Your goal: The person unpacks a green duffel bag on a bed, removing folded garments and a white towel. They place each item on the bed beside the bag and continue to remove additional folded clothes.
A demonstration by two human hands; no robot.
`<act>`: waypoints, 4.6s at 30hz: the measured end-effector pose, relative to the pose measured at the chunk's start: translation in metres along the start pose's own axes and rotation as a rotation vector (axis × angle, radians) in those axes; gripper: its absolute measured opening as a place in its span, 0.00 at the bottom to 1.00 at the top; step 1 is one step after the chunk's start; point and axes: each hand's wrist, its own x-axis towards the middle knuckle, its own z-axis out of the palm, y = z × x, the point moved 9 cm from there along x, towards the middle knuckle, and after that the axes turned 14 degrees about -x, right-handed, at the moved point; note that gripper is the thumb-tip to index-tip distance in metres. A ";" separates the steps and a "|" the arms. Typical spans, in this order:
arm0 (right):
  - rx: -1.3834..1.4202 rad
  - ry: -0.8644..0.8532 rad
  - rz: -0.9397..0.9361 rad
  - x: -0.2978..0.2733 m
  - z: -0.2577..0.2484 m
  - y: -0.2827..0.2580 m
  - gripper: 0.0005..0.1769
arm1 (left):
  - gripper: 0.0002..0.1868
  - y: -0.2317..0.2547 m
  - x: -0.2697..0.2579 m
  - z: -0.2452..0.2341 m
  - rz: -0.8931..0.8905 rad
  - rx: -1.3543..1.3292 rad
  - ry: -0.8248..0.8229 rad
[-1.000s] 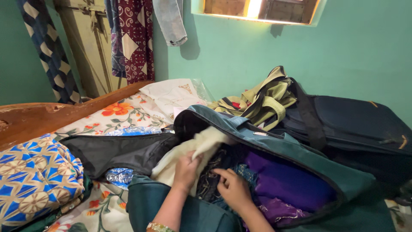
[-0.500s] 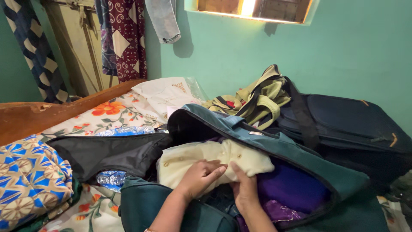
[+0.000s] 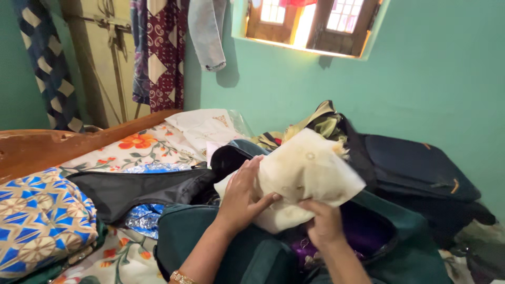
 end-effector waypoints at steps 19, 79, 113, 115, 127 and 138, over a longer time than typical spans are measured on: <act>-0.096 -0.549 -0.068 -0.041 0.274 -0.127 0.24 | 0.36 0.017 -0.025 -0.143 -0.170 -0.845 0.222; -1.108 -0.832 -0.428 -0.089 0.607 0.384 0.43 | 0.53 -0.279 -0.315 -0.544 -0.840 0.367 0.908; -1.363 -0.952 -0.471 -0.173 0.556 0.348 0.35 | 0.42 -0.333 -0.261 -0.542 -1.246 0.769 0.217; -1.419 -1.056 -0.416 -0.175 0.545 0.344 0.40 | 0.42 -0.324 -0.275 -0.534 -1.280 0.742 0.218; -1.395 -1.277 -0.302 -0.179 0.508 0.240 0.34 | 0.42 -0.239 -0.304 -0.491 -1.496 0.632 0.153; -1.502 -1.339 -0.481 -0.190 0.468 0.094 0.29 | 0.32 -0.159 -0.240 -0.435 -1.353 0.657 -0.014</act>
